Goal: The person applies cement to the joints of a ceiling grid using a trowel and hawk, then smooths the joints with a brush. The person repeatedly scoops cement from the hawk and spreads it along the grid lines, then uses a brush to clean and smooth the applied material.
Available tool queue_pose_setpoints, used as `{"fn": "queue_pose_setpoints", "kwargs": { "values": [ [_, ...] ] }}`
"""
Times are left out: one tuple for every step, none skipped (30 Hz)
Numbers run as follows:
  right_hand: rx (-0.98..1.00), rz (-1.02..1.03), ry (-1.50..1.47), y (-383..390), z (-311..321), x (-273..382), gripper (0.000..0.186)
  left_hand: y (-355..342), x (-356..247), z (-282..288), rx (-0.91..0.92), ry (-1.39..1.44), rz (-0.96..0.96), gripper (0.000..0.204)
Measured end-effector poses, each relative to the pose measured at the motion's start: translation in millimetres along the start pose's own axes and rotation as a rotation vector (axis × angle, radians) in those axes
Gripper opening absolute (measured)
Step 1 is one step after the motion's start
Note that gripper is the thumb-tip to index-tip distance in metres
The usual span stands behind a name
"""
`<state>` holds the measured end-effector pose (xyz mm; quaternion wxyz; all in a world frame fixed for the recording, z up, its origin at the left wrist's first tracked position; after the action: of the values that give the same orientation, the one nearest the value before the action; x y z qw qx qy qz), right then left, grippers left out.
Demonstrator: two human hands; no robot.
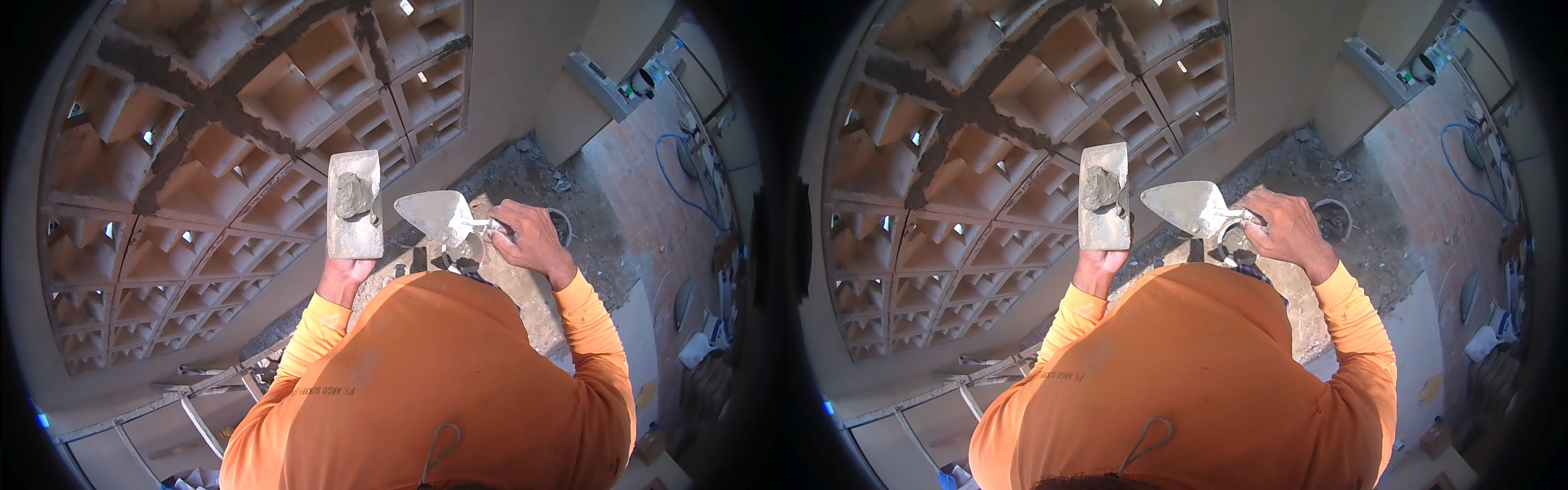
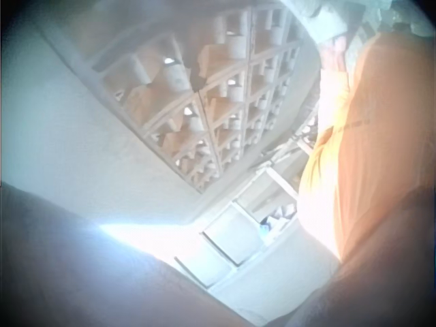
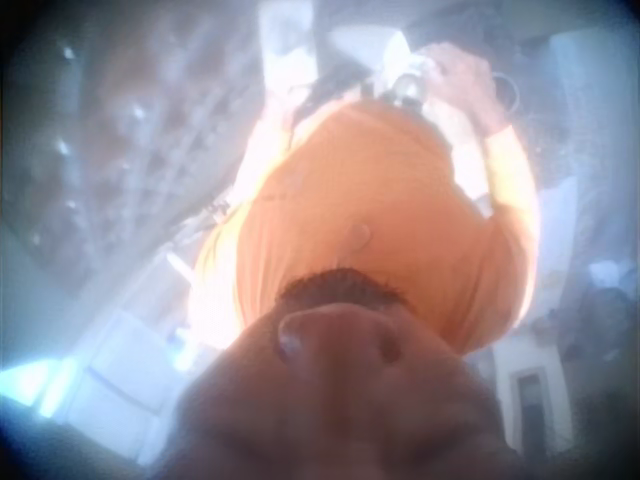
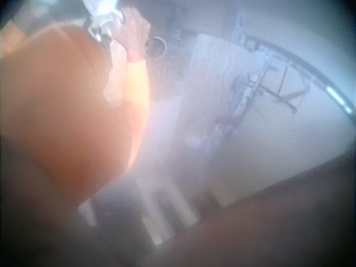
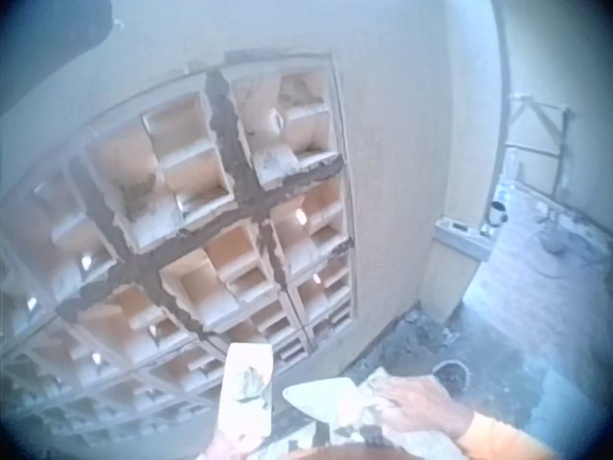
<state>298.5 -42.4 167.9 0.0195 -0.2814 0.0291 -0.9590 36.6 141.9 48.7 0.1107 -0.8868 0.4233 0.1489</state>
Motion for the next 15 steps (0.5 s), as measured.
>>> {"fn": "queue_pose_setpoints", "kwargs": {
  "values": [
    [-0.009, 0.029, 0.025, 1, 10, 8, 0.025, -2, 5, -3, -0.041, -0.020, -0.027, 0.031],
    [-0.017, 0.059, 0.049, 2, 19, 15, 0.026, -2, 9, -6, -0.081, -0.041, -0.054, 0.032],
    [-0.028, 0.086, 0.075, 3, 27, 22, 0.028, -3, 12, -9, -0.091, -0.049, -0.069, 0.033],
    [-0.015, 0.075, 0.089, 4, 33, 24, 0.028, -4, 15, -13, -0.102, -0.056, -0.084, 0.033],
    [-0.001, 0.065, 0.103, 5, 38, 25, 0.028, -5, 17, -15, -0.112, -0.064, -0.099, 0.034],
    [0.013, 0.055, 0.121, 5, 43, 27, 0.028, -5, 18, -15, -0.126, -0.070, -0.100, 0.034],
    [0.027, 0.050, 0.134, 5, 48, 29, 0.028, -6, 20, -15, -0.140, -0.077, -0.101, 0.034],
    [0.042, 0.046, 0.147, 5, 52, 30, 0.027, -6, 21, -15, -0.155, -0.083, -0.102, 0.035],
    [0.059, 0.040, 0.156, 5, 56, 31, 0.027, -7, 22, -18, -0.129, -0.111, -0.096, 0.035],
    [0.096, 0.030, 0.186, 3, 59, 33, 0.025, -9, 23, -22, -0.103, -0.140, -0.090, 0.036],
    [0.134, 0.020, 0.215, 0, 63, 36, 0.023, -11, 24, -24, -0.078, -0.168, -0.084, 0.036],
    [0.170, 0.008, 0.243, -3, 65, 38, 0.021, -11, 25, -22, -0.105, -0.164, -0.083, 0.037],
    [0.203, 0.003, 0.254, -6, 67, 41, 0.020, -12, 26, -19, -0.133, -0.161, -0.083, 0.037],
    [0.236, 0.000, 0.265, -8, 68, 43, 0.020, -12, 27, -17, -0.161, -0.157, -0.083, 0.037],
    [0.269, -0.004, 0.278, -10, 70, 44, 0.019, -12, 28, -18, -0.149, -0.167, -0.078, 0.037]
  ]
}}
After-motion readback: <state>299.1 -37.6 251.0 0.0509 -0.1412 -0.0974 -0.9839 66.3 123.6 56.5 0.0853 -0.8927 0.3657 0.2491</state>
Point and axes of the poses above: each hand's wrist, its own y-axis away from the middle knuckle, its own z-axis out of the back of the hand, x = y × z, the point moved 7 cm from there along -y, towards the middle knuckle, and after that the axes turned 14 degrees about x, right-handed, at the moved point
